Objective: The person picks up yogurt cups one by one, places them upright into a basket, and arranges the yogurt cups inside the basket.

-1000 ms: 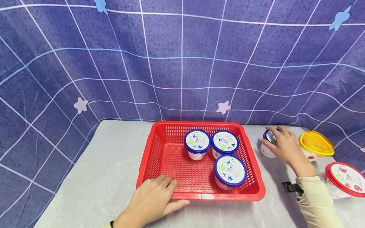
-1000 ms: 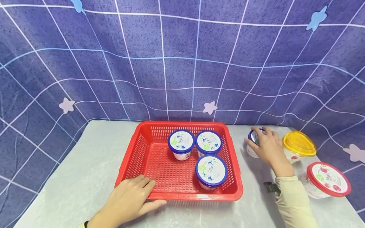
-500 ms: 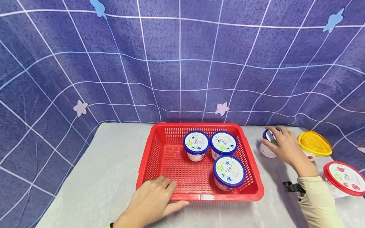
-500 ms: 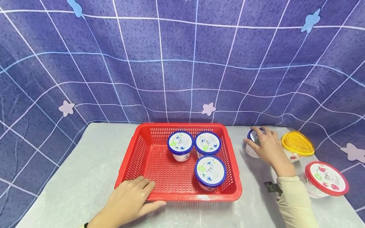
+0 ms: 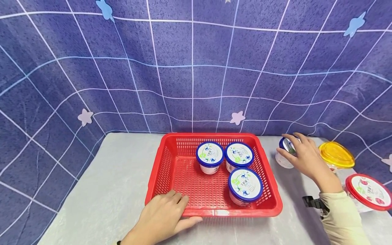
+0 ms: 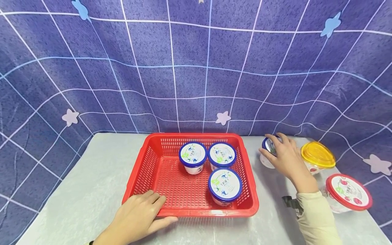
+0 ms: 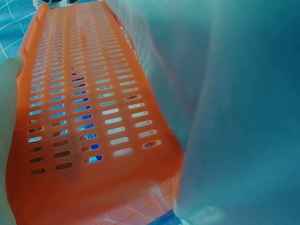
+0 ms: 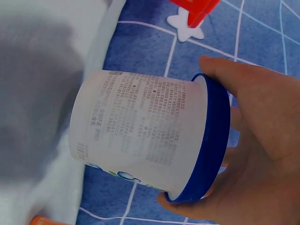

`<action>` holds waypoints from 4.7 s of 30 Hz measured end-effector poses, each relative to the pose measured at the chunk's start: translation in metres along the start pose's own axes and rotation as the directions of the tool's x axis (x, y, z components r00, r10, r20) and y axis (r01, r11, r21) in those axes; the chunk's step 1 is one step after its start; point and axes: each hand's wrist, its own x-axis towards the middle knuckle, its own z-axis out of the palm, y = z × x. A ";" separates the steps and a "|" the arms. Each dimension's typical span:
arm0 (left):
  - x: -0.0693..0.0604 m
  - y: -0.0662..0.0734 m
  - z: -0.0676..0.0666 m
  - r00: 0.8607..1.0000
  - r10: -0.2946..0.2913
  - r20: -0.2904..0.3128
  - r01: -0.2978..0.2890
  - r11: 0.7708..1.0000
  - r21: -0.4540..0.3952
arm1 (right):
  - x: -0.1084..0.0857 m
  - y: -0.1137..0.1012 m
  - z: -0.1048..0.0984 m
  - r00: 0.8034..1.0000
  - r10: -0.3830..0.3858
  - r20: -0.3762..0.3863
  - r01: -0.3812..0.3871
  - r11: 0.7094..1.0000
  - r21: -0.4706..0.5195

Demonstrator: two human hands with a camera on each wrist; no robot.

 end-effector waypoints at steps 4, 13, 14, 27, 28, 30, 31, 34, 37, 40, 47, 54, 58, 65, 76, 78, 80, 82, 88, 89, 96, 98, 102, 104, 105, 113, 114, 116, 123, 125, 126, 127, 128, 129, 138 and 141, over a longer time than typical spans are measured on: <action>0.000 0.000 0.000 1.000 -0.003 0.008 0.003 1.000 -0.004 | 0.000 -0.008 -0.005 1.000 -0.004 -0.011 0.004 1.000 0.008; 0.000 0.000 0.000 0.999 -0.015 0.028 0.015 1.000 -0.012 | 0.000 -0.025 -0.016 1.000 0.004 -0.029 -0.005 1.000 -0.015; 0.000 0.000 0.000 0.999 -0.015 0.028 0.015 1.000 -0.010 | 0.000 -0.026 -0.017 0.999 0.009 -0.031 -0.010 1.000 -0.020; 0.000 0.000 0.000 1.000 -0.008 0.013 0.008 1.000 -0.009 | -0.002 -0.040 -0.034 0.998 0.015 -0.053 -0.017 0.999 -0.033; 0.000 0.000 0.000 1.000 -0.008 0.011 0.008 1.000 -0.010 | -0.002 -0.041 -0.035 0.998 0.013 -0.057 -0.015 0.999 -0.033; 0.001 0.000 0.000 1.000 -0.009 0.011 0.009 1.000 -0.012 | -0.002 -0.044 -0.038 0.998 0.006 -0.064 -0.008 1.000 -0.031; 0.001 0.000 0.000 1.000 -0.008 0.011 0.009 1.000 -0.013 | -0.002 -0.045 -0.039 0.998 0.001 -0.069 -0.003 1.000 -0.031; 0.001 0.001 -0.001 1.000 -0.007 0.012 0.008 1.000 -0.012 | -0.003 -0.049 -0.043 0.997 -0.008 -0.079 0.005 1.000 -0.030; 0.000 0.001 0.000 1.000 -0.003 0.004 0.003 1.000 -0.010 | -0.005 -0.054 -0.045 0.997 -0.013 -0.083 0.010 1.000 -0.028; 0.000 0.001 0.000 1.000 0.000 -0.002 0.000 1.000 -0.004 | -0.005 -0.057 -0.044 0.996 -0.025 -0.090 0.022 0.999 -0.027; 0.000 0.001 -0.001 1.000 -0.005 0.016 0.005 1.000 -0.001 | -0.006 -0.058 -0.042 0.993 -0.043 -0.106 0.042 0.999 -0.017; 0.001 0.001 -0.001 1.000 -0.008 0.017 0.008 1.000 -0.001 | -0.004 -0.060 -0.042 0.993 -0.050 -0.110 0.048 0.999 -0.022; 0.001 0.001 -0.001 1.000 -0.008 0.014 0.008 1.000 -0.001 | -0.005 -0.062 -0.044 0.993 -0.051 -0.107 0.049 0.999 -0.017; 0.000 0.001 0.000 1.000 -0.006 0.002 0.006 1.000 0.000 | -0.006 -0.070 -0.049 0.987 -0.089 -0.131 0.088 0.996 -0.020; 0.000 0.001 0.001 1.000 -0.019 0.009 0.019 1.000 -0.013 | -0.011 -0.088 -0.058 0.975 -0.141 -0.169 0.141 0.990 -0.010; 0.000 0.001 0.000 1.000 -0.017 0.007 0.017 1.000 -0.011 | -0.012 -0.092 -0.058 0.973 -0.148 -0.175 0.149 0.989 -0.008; 0.000 0.001 0.000 1.000 -0.019 0.013 0.019 1.000 -0.010 | -0.013 -0.097 -0.059 0.972 -0.155 -0.178 0.157 0.988 -0.005; 0.001 0.001 -0.001 0.999 -0.024 0.025 0.024 1.000 -0.007 | -0.014 -0.100 -0.060 0.970 -0.164 -0.178 0.166 0.986 -0.005; 0.001 0.000 -0.001 0.999 -0.026 0.036 0.027 1.000 -0.011 | -0.017 -0.110 -0.061 0.963 -0.204 -0.176 0.207 0.978 0.000; 0.001 0.000 -0.001 0.999 -0.025 0.032 0.026 1.000 -0.012 | -0.017 -0.111 -0.060 0.961 -0.212 -0.177 0.217 0.976 0.006; 0.000 0.000 0.000 1.000 -0.019 0.021 0.019 1.000 -0.013 | -0.021 -0.121 -0.060 0.955 -0.239 -0.176 0.250 0.968 0.040; 0.000 0.000 0.000 1.000 -0.017 0.020 0.018 1.000 -0.013 | -0.021 -0.123 -0.061 0.955 -0.242 -0.172 0.253 0.967 0.042; 0.000 0.000 0.000 1.000 -0.015 0.011 0.015 1.000 -0.010 | -0.023 -0.128 -0.061 0.951 -0.262 -0.162 0.274 0.960 0.055; 0.000 0.000 -0.001 1.000 -0.015 0.013 0.015 1.000 -0.007 | -0.023 -0.131 -0.061 0.948 -0.274 -0.162 0.288 0.955 0.066; 0.000 0.000 -0.001 1.000 -0.016 0.018 0.016 1.000 -0.005 | -0.024 -0.133 -0.060 0.944 -0.286 -0.166 0.301 0.951 0.073; 0.001 0.000 -0.003 0.998 -0.028 0.056 0.028 1.000 -0.003 | -0.024 -0.142 -0.054 0.928 -0.331 -0.170 0.344 0.937 0.058; 0.001 0.000 -0.003 0.998 -0.025 0.054 0.025 1.000 -0.003 | -0.025 -0.142 -0.054 0.930 -0.330 -0.164 0.342 0.938 0.051; 0.001 0.000 -0.002 0.999 -0.021 0.046 0.021 1.000 -0.004 | -0.026 -0.143 -0.053 0.929 -0.334 -0.157 0.345 0.938 0.047; 0.001 0.001 -0.002 1.000 -0.011 0.027 0.011 1.000 -0.012 | -0.028 -0.150 -0.050 0.911 -0.381 -0.155 0.395 0.916 0.068; 0.001 0.001 -0.002 1.000 -0.001 0.024 0.001 1.000 -0.015 | -0.029 -0.153 -0.048 0.905 -0.396 -0.154 0.410 0.909 0.076; 0.002 0.002 -0.002 1.000 0.004 0.024 -0.004 1.000 -0.016 | -0.030 -0.154 -0.046 0.901 -0.405 -0.154 0.420 0.904 0.079; 0.002 0.002 -0.002 1.000 0.007 0.024 -0.007 1.000 -0.013 | -0.029 -0.156 -0.045 0.897 -0.414 -0.152 0.429 0.900 0.081; 0.001 0.002 -0.002 1.000 0.010 0.022 -0.010 1.000 -0.010 | -0.029 -0.157 -0.043 0.893 -0.424 -0.150 0.439 0.895 0.084; 0.001 0.002 -0.002 1.000 0.010 0.021 -0.010 1.000 -0.008 | -0.028 -0.158 -0.042 0.889 -0.433 -0.147 0.448 0.890 0.087; 0.001 0.001 -0.003 0.999 -0.011 0.049 0.011 1.000 -0.007 | -0.022 -0.167 -0.042 0.886 -0.451 -0.106 0.460 0.884 0.087; 0.001 0.001 -0.003 0.999 -0.009 0.041 0.009 1.000 -0.007 | -0.023 -0.169 -0.044 0.893 -0.443 -0.081 0.449 0.890 0.084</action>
